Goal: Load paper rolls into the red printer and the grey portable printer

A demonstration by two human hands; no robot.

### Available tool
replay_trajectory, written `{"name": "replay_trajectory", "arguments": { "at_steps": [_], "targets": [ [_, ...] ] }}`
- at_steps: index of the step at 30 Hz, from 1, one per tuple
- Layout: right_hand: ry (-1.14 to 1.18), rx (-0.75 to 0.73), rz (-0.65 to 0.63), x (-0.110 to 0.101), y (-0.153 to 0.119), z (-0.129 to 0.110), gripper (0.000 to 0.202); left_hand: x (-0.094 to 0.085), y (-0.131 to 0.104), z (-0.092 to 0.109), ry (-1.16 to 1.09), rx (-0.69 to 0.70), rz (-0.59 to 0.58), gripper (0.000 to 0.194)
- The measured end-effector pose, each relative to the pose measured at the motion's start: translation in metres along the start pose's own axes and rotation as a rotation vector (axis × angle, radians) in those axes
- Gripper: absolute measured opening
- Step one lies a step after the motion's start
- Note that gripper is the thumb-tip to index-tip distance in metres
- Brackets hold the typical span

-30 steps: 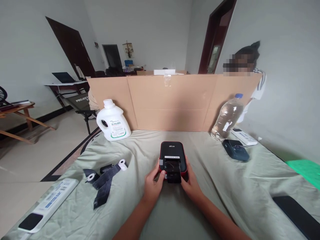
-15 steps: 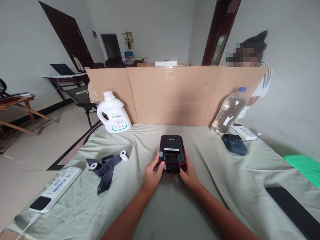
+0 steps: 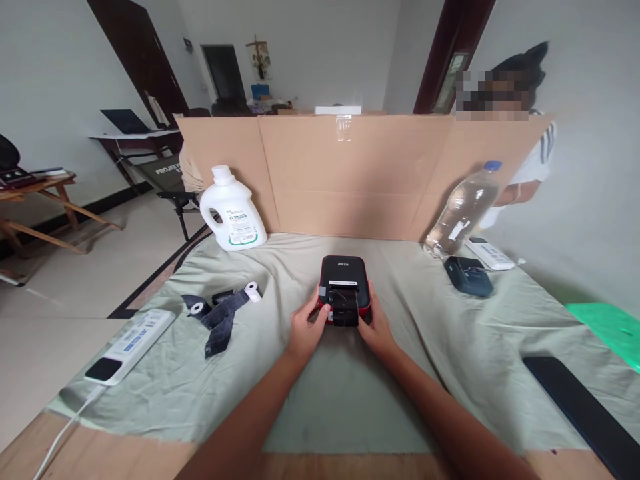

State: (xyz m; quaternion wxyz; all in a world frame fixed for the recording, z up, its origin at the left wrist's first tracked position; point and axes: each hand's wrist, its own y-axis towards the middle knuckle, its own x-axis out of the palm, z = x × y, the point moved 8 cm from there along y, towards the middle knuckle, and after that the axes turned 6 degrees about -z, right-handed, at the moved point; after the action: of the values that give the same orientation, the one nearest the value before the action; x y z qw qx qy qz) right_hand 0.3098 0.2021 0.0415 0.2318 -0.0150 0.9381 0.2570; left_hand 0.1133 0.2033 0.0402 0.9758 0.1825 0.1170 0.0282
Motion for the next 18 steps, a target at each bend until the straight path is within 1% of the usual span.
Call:
{"name": "replay_trajectory", "arguments": {
  "at_steps": [3,9,14,16,18],
  "targets": [
    [-0.015,-0.008,0.005,-0.001,0.001,-0.002,0.077,0.0,0.0,0.003,-0.008,0.005,0.009,0.05],
    [-0.007,-0.011,-0.015,-0.002,0.001,-0.007,0.076,-0.006,0.004,0.011,-0.074,0.004,0.07,0.046],
    [0.0,0.009,-0.004,-0.003,0.001,-0.009,0.074,-0.002,0.005,0.01,-0.078,-0.002,0.02,0.047],
    [-0.008,0.005,0.004,-0.004,0.0,-0.01,0.073,-0.002,0.005,0.009,-0.072,0.003,0.014,0.047],
    [-0.004,0.016,0.006,-0.005,0.0,-0.009,0.074,-0.002,0.005,0.011,-0.067,0.029,0.019,0.046]
  ]
}}
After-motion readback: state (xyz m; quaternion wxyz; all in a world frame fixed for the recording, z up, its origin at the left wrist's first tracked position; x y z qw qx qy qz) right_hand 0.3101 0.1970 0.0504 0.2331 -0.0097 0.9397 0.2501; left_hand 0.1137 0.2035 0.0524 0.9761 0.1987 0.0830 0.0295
